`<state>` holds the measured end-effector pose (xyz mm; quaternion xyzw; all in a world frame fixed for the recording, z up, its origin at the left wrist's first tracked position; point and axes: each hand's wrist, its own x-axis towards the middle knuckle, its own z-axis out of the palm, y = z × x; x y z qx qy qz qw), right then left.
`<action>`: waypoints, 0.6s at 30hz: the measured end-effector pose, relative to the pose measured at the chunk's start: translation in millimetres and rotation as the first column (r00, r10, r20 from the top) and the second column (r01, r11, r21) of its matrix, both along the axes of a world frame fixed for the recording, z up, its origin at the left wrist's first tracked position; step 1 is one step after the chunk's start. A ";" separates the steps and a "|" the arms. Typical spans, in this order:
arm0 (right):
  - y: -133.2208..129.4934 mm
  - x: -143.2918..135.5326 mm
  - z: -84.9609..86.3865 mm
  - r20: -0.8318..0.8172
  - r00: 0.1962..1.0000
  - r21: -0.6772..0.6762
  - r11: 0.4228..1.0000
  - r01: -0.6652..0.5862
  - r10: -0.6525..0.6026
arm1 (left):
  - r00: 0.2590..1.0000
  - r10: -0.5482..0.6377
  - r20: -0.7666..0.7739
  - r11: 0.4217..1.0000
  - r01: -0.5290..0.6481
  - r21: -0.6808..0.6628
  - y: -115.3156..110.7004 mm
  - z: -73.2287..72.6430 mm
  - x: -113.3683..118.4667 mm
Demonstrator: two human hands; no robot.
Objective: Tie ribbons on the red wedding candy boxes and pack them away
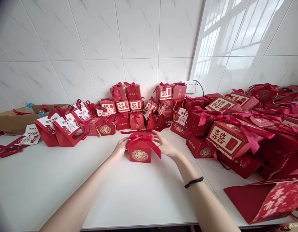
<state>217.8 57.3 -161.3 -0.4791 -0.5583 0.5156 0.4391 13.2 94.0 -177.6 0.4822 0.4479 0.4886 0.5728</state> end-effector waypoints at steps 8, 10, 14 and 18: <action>-5.9 1.9 -5.7 0.099 0.961 0.066 0.961 -0.267 0.260 | 0.999 -0.044 -0.027 0.999 0.043 -0.030 3.2 -6.0 -0.3; -5.5 -3.3 -6.9 0.085 0.973 0.123 0.967 -0.223 0.213 | 0.999 -0.028 -0.022 0.999 0.027 -0.032 5.4 -7.2 -1.2; -5.9 -12.7 -5.8 0.084 0.992 0.207 0.972 -0.110 0.095 | 1.000 0.007 -0.001 0.999 -0.007 -0.044 8.3 -7.7 -3.6; -10.9 -15.5 0.0 0.123 0.982 0.240 0.956 -0.167 0.140 | 1.000 0.007 0.019 1.000 -0.007 -0.023 6.0 -7.0 -3.5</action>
